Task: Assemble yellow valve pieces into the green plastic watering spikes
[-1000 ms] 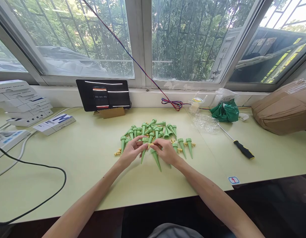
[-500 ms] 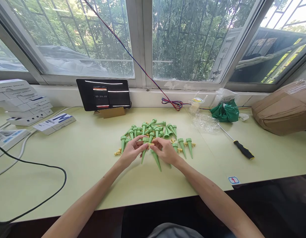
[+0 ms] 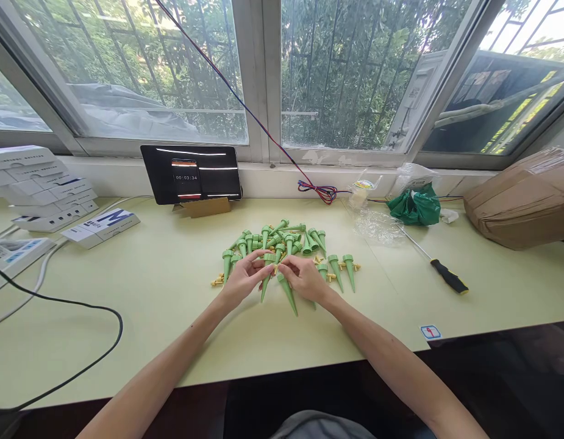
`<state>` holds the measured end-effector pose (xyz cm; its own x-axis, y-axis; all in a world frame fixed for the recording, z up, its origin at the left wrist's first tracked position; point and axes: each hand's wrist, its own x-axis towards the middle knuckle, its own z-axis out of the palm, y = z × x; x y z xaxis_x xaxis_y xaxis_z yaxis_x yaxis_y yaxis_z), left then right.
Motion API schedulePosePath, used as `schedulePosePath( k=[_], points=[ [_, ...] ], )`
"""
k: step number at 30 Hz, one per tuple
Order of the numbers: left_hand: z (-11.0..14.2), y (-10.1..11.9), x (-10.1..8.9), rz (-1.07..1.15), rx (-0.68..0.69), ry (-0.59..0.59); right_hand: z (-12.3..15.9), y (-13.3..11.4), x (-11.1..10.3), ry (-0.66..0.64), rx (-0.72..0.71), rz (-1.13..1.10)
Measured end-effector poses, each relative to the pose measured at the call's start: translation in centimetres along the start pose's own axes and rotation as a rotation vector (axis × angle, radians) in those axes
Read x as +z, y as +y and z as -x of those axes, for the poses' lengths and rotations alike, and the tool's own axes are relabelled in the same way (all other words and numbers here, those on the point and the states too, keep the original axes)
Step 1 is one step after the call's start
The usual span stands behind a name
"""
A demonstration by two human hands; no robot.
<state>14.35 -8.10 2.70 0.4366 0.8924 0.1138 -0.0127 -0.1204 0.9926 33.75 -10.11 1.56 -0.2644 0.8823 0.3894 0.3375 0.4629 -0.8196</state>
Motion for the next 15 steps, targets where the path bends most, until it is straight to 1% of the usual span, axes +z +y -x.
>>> schedulePosePath(
  k=[3, 5, 9, 15],
  points=[
    [-0.05, -0.12, 0.03, 0.01, 0.011, 0.012, 0.0, -0.09, 0.04, 0.018, 0.001, -0.066],
    [-0.05, -0.22, 0.02, 0.0, 0.015, 0.014, 0.01, -0.13, 0.03, 0.023, 0.002, -0.071],
    [0.0, -0.36, -0.03, -0.034, 0.017, -0.006, -0.02, -0.14, -0.06, 0.014, -0.008, -0.042],
    [0.06, -0.32, 0.04, -0.049, 0.037, -0.035, -0.11, -0.07, -0.17, 0.006, 0.006, 0.065]
  ],
)
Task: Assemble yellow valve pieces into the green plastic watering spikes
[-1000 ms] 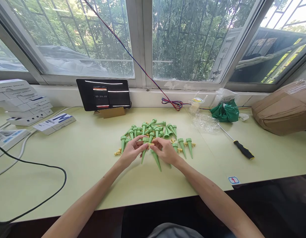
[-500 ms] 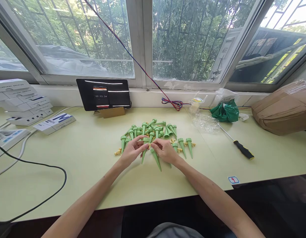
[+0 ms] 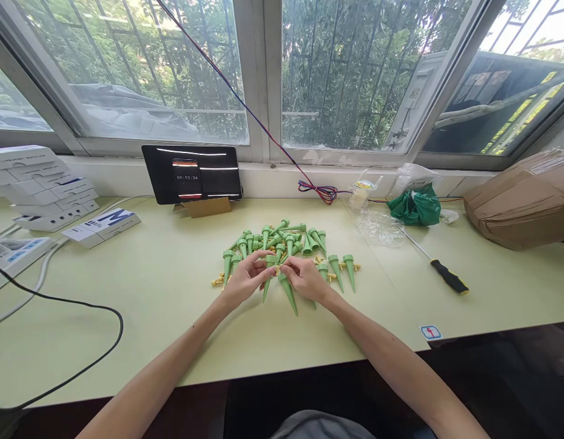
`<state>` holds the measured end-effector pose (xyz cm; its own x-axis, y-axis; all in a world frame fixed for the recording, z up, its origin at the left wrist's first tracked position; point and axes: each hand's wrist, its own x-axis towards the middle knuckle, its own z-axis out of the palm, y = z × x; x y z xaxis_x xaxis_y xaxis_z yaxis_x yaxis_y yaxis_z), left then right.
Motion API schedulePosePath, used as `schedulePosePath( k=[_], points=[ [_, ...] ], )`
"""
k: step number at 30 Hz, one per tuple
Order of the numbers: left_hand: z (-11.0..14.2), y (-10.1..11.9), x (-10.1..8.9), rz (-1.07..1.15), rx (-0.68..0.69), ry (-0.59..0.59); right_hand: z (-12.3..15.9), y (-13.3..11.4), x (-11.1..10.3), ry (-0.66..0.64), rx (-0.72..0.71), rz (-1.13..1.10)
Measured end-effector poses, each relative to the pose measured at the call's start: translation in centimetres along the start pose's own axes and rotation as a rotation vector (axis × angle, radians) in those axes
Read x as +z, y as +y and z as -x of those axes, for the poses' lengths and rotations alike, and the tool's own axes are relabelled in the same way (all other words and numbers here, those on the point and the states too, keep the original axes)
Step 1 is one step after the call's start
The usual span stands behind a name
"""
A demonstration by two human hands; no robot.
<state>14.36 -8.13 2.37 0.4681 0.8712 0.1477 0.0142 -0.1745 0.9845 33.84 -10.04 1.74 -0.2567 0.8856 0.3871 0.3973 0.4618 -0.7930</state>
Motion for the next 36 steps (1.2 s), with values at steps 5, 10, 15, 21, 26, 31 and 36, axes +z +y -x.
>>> schedulePosePath(
  k=[5, 10, 15, 21, 26, 31, 36],
  points=[
    [0.01, 0.01, 0.11, 0.011, 0.005, -0.002, 0.02, 0.03, 0.14, -0.023, 0.007, -0.015],
    [0.0, 0.04, 0.14, 0.013, 0.015, -0.012, 0.0, 0.06, 0.26, -0.026, 0.044, -0.049],
    [-0.01, 0.24, 0.1, 0.015, 0.009, 0.02, 0.06, -0.12, 0.1, -0.015, 0.062, -0.137],
    [0.0, 0.27, 0.09, 0.017, 0.005, 0.034, 0.08, -0.38, -0.03, 0.0, 0.041, -0.179],
    [0.01, 0.11, 0.1, 0.014, 0.014, 0.006, 0.04, -0.27, 0.04, -0.028, 0.055, -0.12],
    [-0.05, 0.05, 0.11, 0.015, 0.017, -0.01, 0.04, -0.06, 0.12, -0.041, 0.085, -0.142],
    [-0.06, 0.13, 0.09, 0.033, 0.016, 0.02, 0.11, -0.25, -0.04, -0.044, 0.086, -0.209]
  ],
)
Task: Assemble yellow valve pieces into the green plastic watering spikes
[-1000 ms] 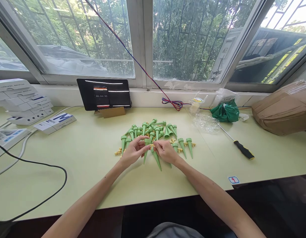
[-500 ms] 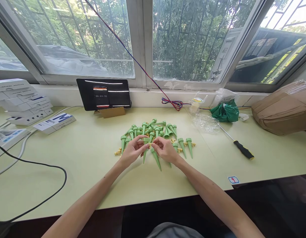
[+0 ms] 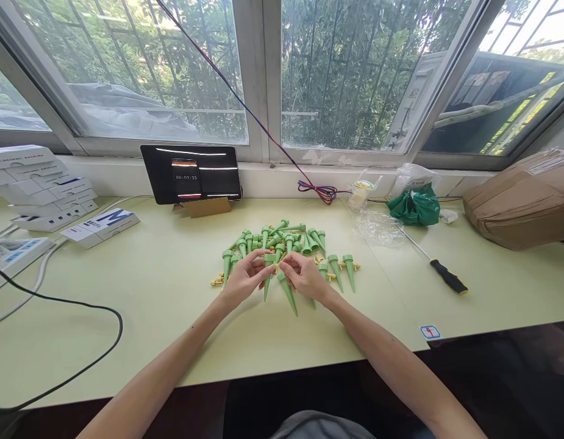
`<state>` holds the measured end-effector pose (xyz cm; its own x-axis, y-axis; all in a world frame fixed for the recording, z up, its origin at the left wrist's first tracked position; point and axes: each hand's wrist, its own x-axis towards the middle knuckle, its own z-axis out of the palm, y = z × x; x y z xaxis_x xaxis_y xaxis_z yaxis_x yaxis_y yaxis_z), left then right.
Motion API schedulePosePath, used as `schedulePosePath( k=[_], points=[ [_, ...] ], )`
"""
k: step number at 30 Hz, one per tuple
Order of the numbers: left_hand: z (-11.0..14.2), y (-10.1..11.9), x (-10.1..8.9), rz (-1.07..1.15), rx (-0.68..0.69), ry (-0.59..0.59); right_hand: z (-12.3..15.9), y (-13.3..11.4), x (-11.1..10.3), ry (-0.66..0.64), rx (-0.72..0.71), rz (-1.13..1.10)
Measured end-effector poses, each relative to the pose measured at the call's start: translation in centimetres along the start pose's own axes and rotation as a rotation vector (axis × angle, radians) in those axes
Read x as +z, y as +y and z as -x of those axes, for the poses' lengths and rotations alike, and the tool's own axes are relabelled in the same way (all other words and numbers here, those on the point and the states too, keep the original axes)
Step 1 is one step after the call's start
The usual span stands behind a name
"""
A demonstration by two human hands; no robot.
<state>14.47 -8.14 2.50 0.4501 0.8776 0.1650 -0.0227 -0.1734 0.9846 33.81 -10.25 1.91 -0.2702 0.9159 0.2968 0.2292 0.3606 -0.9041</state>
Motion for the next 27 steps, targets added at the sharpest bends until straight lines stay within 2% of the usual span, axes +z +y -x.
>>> schedulePosePath(
  k=[10, 19, 27],
  points=[
    [0.0, -0.16, 0.0, 0.001, 0.003, -0.019, -0.01, 0.04, 0.01, -0.032, 0.006, 0.062],
    [0.02, -0.17, -0.13, -0.033, -0.003, 0.002, 0.07, -0.05, 0.01, -0.03, -0.025, -0.014],
    [-0.06, -0.35, 0.03, -0.013, 0.006, -0.034, 0.04, 0.27, 0.12, -0.043, -0.004, 0.078]
  ],
)
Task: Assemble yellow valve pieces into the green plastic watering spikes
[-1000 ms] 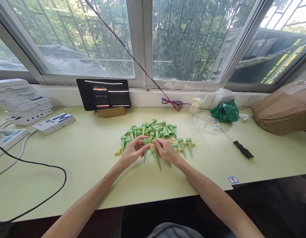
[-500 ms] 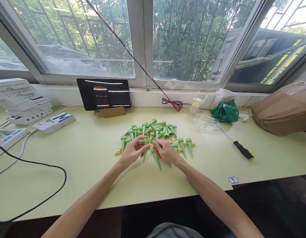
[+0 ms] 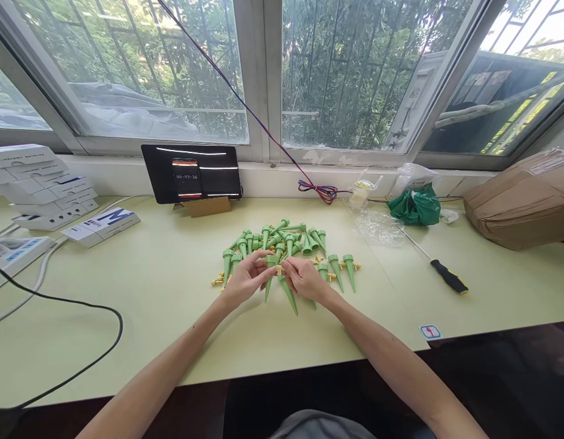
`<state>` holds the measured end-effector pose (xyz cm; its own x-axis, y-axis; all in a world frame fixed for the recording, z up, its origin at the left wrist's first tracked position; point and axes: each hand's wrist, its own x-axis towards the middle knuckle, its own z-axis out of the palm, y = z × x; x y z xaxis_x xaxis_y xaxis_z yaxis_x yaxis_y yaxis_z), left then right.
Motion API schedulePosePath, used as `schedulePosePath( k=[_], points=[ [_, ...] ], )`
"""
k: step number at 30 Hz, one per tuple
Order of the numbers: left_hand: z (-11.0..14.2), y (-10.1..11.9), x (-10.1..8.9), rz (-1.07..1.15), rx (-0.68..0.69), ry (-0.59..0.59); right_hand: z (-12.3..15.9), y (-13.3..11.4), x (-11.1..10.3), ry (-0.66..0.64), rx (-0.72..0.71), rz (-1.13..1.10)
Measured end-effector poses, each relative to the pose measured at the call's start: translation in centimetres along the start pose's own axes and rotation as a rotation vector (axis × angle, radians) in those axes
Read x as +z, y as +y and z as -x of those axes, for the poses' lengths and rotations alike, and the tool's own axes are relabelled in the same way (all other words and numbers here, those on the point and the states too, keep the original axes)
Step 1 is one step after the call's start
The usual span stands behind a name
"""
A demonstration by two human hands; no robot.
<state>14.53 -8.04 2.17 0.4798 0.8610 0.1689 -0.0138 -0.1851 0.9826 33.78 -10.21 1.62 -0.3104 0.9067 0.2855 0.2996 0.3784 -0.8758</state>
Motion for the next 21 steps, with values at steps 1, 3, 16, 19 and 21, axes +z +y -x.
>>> schedulePosePath(
  k=[1, 3, 16, 19, 21],
  points=[
    [-0.01, 0.0, 0.02, 0.003, 0.001, 0.0, 0.0, 0.04, 0.02, 0.001, 0.006, -0.003],
    [0.01, -0.01, 0.01, 0.007, 0.0, 0.007, -0.01, 0.03, 0.03, 0.004, 0.018, -0.022],
    [0.02, -0.03, 0.04, 0.016, 0.008, 0.012, 0.02, -0.38, -0.1, -0.002, -0.003, 0.015],
    [0.01, 0.03, 0.06, 0.017, 0.005, 0.02, -0.01, -0.34, -0.05, -0.001, 0.01, 0.025],
    [0.03, 0.13, 0.05, 0.019, 0.005, 0.027, -0.01, -0.31, -0.02, 0.011, 0.018, -0.005]
  ],
)
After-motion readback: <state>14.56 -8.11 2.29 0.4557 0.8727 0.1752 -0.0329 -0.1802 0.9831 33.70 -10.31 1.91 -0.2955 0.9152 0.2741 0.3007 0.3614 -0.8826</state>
